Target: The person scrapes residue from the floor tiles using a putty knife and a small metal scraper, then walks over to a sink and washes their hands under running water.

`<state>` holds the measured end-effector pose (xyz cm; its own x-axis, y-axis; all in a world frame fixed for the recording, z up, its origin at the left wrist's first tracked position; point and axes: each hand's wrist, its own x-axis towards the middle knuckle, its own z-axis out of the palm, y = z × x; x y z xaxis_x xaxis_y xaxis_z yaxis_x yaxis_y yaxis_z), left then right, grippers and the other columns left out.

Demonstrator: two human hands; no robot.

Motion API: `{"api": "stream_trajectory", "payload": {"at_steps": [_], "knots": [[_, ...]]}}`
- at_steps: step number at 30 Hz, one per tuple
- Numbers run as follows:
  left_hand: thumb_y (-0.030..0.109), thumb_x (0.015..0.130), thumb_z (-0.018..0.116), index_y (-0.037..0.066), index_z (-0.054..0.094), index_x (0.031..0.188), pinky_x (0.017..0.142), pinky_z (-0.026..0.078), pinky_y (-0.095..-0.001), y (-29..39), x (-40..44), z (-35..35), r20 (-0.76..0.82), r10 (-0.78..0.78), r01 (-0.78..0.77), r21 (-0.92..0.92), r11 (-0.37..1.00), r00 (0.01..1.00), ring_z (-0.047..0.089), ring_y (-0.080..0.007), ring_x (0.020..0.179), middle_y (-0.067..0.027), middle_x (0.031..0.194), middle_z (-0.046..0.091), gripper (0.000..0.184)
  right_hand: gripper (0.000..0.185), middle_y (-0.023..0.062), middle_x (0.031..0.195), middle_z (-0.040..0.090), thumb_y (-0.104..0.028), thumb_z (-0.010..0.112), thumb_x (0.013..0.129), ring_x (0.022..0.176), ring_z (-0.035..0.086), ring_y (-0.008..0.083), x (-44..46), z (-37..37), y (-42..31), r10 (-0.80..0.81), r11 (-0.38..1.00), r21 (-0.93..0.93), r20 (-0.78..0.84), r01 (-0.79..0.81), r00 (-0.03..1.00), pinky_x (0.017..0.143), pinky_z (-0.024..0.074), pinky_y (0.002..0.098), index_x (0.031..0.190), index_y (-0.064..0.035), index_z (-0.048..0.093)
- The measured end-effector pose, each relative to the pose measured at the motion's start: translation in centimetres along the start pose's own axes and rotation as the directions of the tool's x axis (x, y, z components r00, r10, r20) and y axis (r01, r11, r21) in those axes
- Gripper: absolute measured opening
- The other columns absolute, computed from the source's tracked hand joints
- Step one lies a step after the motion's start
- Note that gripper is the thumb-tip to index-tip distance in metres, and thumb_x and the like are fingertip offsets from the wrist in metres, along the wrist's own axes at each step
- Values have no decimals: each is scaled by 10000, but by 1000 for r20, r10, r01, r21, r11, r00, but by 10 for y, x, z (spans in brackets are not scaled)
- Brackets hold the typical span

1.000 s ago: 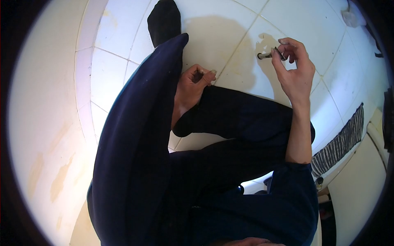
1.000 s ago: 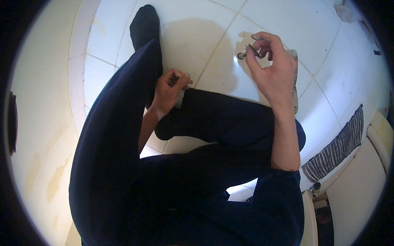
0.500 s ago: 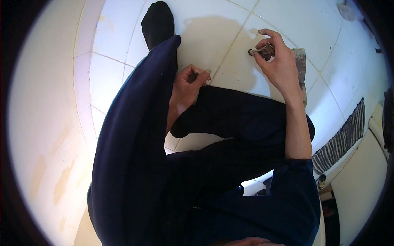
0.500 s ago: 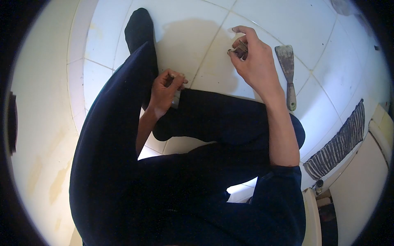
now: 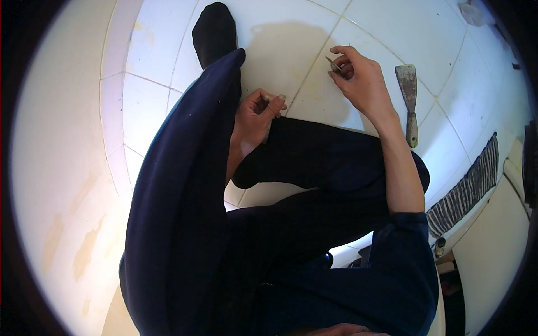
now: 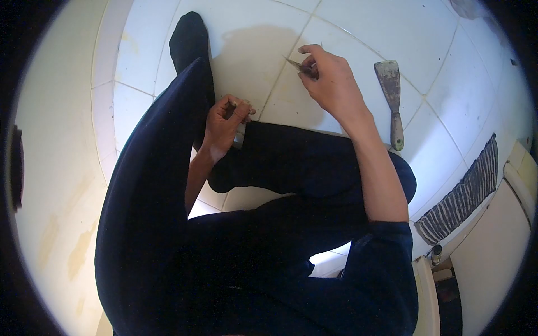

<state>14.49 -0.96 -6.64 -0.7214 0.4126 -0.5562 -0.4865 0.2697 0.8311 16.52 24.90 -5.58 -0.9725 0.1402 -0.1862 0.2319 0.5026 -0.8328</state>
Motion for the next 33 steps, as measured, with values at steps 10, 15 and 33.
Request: {"api": "stream_trajectory", "payload": {"at_steps": [10, 15, 33], "knots": [[171, 999, 618, 87, 541, 863, 739, 492, -262, 0, 0, 0, -3, -4, 4, -42, 999, 1000, 578, -92, 775, -56, 885, 673, 177, 207, 173, 918, 700, -66, 711, 804, 863, 680, 343, 5, 1, 5, -34, 989, -142, -49, 27, 998, 776, 536, 404, 992, 7, 666], [167, 998, 621, 88, 544, 866, 737, 492, -260, 0, 1, -1, -4, 0, 0, -35, 999, 1000, 582, -94, 783, -55, 886, 674, 171, 204, 156, 860, 690, -77, 725, 793, 815, 669, 313, 4, -4, 6, -66, 990, -129, -52, 59, 996, 751, 529, 376, 976, -1, 681], [187, 1008, 588, 65, 559, 863, 743, 481, -266, 9, -1, 1, -27, -57, 57, 1, 998, 998, 566, -93, 756, -56, 873, 670, 191, 184, 136, 838, 649, -78, 724, 810, 744, 639, 282, 9, 6, 11, -88, 996, 1, -56, 88, 995, 681, 519, 366, 980, -25, 679]]}}
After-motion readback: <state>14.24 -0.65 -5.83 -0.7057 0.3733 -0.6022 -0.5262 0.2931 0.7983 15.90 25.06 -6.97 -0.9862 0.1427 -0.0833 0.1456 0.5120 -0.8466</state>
